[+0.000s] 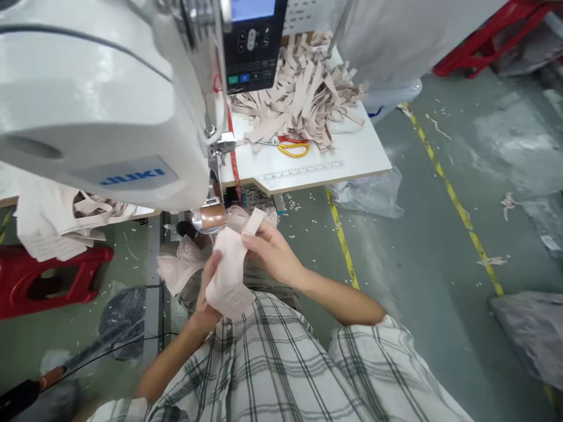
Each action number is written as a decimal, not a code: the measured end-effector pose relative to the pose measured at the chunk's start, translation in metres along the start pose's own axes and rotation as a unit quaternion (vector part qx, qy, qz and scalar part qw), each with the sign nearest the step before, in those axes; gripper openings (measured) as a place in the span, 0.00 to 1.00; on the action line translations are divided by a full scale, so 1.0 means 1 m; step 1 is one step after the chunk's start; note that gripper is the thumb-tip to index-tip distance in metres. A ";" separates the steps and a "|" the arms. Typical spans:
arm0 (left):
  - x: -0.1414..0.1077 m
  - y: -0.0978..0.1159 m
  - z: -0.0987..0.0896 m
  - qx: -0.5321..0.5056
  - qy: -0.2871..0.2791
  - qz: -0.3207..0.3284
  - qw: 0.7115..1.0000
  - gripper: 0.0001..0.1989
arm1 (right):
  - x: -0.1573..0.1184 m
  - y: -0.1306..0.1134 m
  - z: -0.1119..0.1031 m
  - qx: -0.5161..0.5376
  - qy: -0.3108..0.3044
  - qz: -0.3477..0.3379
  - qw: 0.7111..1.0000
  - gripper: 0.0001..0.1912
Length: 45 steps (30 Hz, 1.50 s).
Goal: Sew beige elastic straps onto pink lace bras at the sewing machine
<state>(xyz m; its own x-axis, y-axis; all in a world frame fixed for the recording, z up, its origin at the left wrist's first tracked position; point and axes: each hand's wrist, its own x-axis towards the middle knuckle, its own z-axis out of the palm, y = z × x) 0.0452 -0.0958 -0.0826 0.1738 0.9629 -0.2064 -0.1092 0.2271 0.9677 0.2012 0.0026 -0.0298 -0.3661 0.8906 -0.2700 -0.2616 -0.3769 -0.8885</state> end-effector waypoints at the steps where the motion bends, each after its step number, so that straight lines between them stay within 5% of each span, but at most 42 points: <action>1: 0.000 0.004 -0.004 -0.032 -0.002 0.054 0.998 0.62 | 0.001 -0.003 -0.001 -0.017 -0.011 -0.034 0.999 0.16; 4: 0.007 0.020 -0.009 -0.076 0.003 0.171 0.982 0.57 | 0.006 -0.009 0.000 -0.061 -0.028 -0.117 0.991 0.16; 9: 0.014 0.031 -0.001 -0.039 -0.021 0.122 0.992 0.49 | 0.007 -0.018 0.004 -0.138 -0.058 -0.142 0.979 0.18; 11: 0.013 0.025 -0.003 -0.024 -0.006 0.161 0.987 0.48 | 0.006 -0.023 0.004 -0.174 -0.082 -0.137 0.972 0.18; 16: 0.025 0.022 -0.032 0.244 0.117 0.288 0.918 0.48 | 0.030 -0.029 0.003 -0.337 -0.045 -0.203 0.918 0.12; 18: 0.036 0.033 -0.044 0.349 0.125 0.245 0.896 0.43 | 0.049 -0.024 0.004 -0.408 0.019 -0.236 0.882 0.09; 20: 0.045 0.044 -0.050 0.384 0.113 0.159 0.903 0.38 | 0.065 -0.017 0.004 -0.424 0.063 -0.230 0.874 0.05; 24: 0.053 0.057 -0.051 0.312 0.111 0.050 0.942 0.31 | 0.083 -0.008 -0.002 -0.312 0.030 -0.148 0.938 0.06; 27: 0.052 0.059 -0.052 0.316 0.105 0.043 0.942 0.26 | 0.090 -0.010 -0.004 -0.275 0.007 -0.137 0.952 0.09; 35: 0.053 0.076 -0.053 0.455 0.088 0.064 0.884 0.25 | 0.119 -0.020 -0.001 -0.388 0.029 -0.226 0.893 0.05; 45: 0.054 0.081 -0.055 0.545 0.058 0.100 0.830 0.28 | 0.126 -0.022 -0.001 -0.424 0.003 -0.225 0.877 0.07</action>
<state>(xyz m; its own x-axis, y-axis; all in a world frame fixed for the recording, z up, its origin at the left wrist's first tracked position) -0.0081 -0.0170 -0.0236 0.1561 0.9875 0.0231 0.8374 -0.1447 0.5271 0.1619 0.1231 -0.0442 -0.3910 0.9029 0.1784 0.3809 0.3352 -0.8617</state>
